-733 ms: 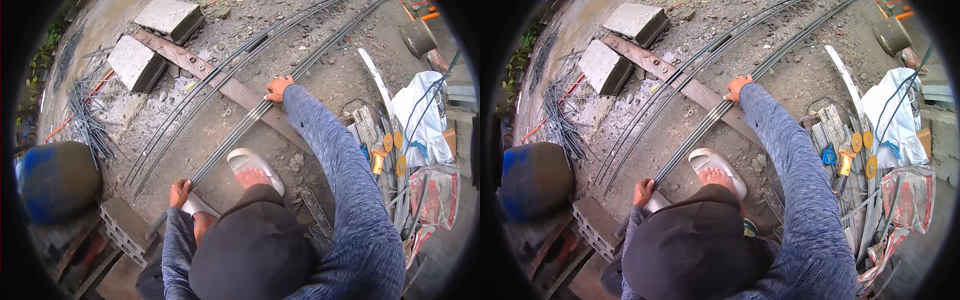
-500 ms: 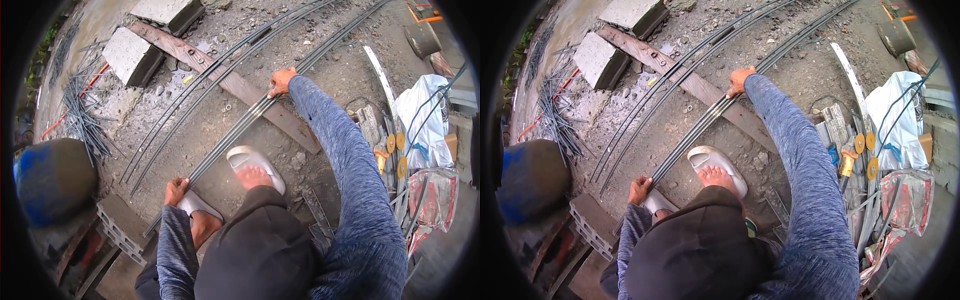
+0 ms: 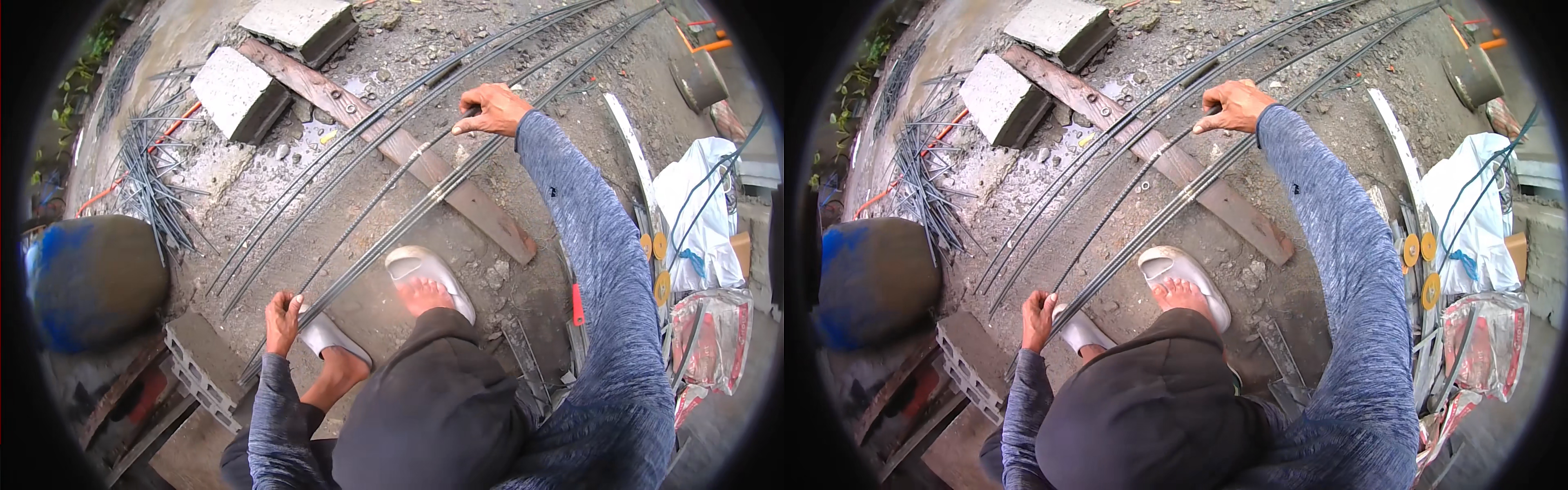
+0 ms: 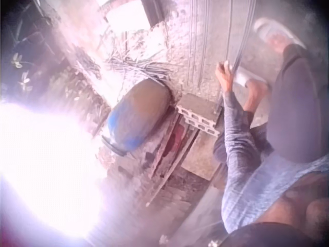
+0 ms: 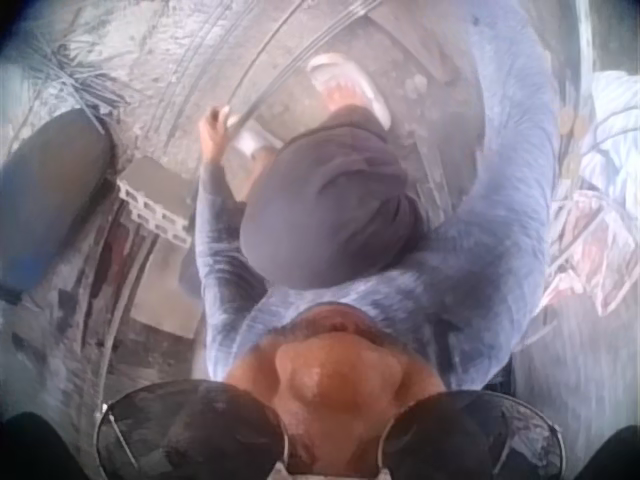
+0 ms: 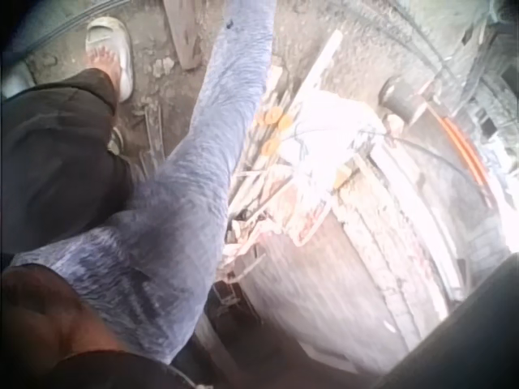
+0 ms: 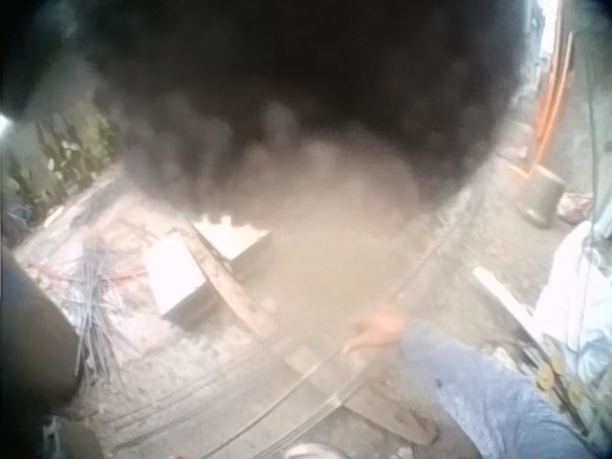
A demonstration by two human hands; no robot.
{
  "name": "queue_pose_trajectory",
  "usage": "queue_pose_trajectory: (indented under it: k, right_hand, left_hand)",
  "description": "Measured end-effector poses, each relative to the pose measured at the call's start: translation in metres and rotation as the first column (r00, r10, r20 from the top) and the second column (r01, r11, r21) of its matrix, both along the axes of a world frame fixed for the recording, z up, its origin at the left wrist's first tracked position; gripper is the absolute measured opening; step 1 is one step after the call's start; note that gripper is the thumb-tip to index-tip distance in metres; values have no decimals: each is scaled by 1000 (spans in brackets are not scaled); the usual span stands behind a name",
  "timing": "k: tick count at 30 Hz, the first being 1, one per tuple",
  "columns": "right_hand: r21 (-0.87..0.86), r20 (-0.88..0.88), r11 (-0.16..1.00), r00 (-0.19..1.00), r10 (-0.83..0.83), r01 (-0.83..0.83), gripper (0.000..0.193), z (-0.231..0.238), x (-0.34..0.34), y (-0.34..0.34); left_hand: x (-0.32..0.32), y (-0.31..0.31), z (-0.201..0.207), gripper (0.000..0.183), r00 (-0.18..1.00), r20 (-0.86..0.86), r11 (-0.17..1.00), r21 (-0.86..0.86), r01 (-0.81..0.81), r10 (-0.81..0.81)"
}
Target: The person cuts steel rebars with an angle grinder, snaps and separates the cut rebar pieces by hand, and then cuts a metal pipe using the angle grinder.
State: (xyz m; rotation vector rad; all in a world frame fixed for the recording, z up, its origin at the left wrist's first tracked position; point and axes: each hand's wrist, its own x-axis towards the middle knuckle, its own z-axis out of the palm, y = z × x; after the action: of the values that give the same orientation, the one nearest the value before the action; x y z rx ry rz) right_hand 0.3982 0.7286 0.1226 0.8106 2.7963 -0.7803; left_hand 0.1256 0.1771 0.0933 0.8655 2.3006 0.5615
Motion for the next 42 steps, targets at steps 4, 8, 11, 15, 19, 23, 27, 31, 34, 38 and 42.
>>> queue_pose_trajectory:
  k: [4,8,11,15,19,23,27,31,34,38,42]
  right_hand:
    - [118,-179,993,984,-10,32,70,14,-8,1]
    - [27,-38,999,999,-18,19,75,2,-24,4]
    - [-9,62,1000,998,-28,28,76,-24,-27,-3]
    - [-63,149,998,989,21,-12,77,-72,-28,-13]
    - [-98,273,995,962,25,2,74,-105,-17,-22]
    - [-114,268,993,963,3,29,73,-142,-8,-23]
    - [-140,274,987,961,-33,73,75,-157,1,-20]
    - [-128,274,990,962,-15,51,74,-164,7,-18]
    - [-129,242,991,970,15,17,74,-163,-11,-26]
    - [-81,254,996,967,-6,27,75,-158,-7,-22]
    - [-78,282,995,959,-40,65,72,-159,3,-17]
  left_hand:
    - [12,5,66,33,994,-105,999,50,-15,20]
    - [18,-1,109,34,970,-241,999,25,-20,26]
    - [27,22,164,31,943,-329,997,-78,25,-50]
    - [46,81,233,25,854,-482,977,-173,123,-194]
    - [49,152,251,22,669,-589,891,-315,327,-454]
    - [64,218,271,21,576,-602,833,-410,371,-553]
    - [62,222,265,19,579,-613,843,-370,390,-538]
    - [30,147,210,20,815,-421,903,-334,269,-398]
    - [-9,40,118,27,949,-131,944,-209,256,-287]
    - [28,1,82,34,976,46,968,-128,218,-214]
    - [20,15,83,37,964,186,947,-226,230,-190]
